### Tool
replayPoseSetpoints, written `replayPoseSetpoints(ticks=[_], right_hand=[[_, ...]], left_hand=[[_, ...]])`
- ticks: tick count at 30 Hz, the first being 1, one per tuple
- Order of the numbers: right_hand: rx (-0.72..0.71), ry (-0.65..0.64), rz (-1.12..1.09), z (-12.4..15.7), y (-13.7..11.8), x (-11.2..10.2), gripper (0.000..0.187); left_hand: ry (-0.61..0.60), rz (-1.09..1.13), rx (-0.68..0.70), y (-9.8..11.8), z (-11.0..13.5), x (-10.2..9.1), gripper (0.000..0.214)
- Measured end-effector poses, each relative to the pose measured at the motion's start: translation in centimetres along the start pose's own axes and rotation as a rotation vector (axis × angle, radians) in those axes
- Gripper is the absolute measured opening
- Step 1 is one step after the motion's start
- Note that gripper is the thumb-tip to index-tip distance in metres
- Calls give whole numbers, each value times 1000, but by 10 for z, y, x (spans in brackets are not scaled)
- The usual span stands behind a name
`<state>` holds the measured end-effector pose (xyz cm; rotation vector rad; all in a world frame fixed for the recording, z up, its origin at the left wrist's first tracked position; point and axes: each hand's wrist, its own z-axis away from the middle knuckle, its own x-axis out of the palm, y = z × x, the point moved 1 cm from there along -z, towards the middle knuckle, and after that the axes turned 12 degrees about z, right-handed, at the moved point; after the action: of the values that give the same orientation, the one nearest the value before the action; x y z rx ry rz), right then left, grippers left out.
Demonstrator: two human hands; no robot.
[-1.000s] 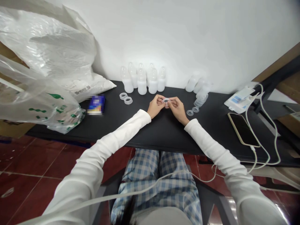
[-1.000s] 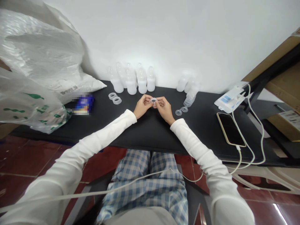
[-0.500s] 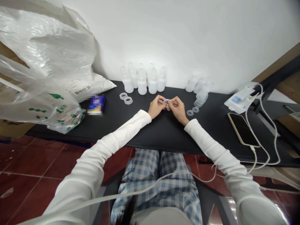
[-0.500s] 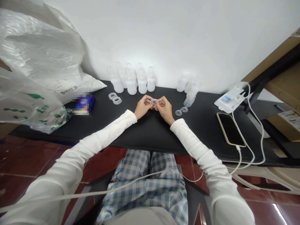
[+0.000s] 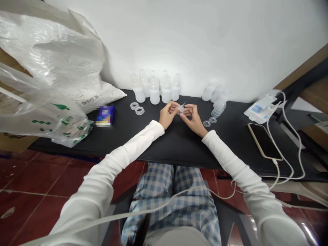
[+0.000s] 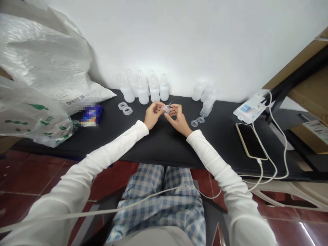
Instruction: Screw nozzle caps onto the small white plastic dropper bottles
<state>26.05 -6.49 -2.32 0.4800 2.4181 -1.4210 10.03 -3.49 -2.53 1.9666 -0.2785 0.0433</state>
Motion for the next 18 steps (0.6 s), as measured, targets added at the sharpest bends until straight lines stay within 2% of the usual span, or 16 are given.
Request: replayPoseSetpoints(ticks=[5,9,11,14,18], right_hand=[[118,20,-149,-6,9,-4,65],[112,61,-110,-12,8,-12,53],[80,170,-15,-12,5,-19,48],[14,386,223,-11,4,-34,39],[-24,614,455,-13,9,-55,30]], left_hand=[[-106,65,33,2,1,4,9],[-143,86,22,-1,0,8,28],[-142,83,8,-7,-5,10,38],[-118,41,-17,-23,-19,18,41],[-118,-60,-82,-45,-50,47,39]])
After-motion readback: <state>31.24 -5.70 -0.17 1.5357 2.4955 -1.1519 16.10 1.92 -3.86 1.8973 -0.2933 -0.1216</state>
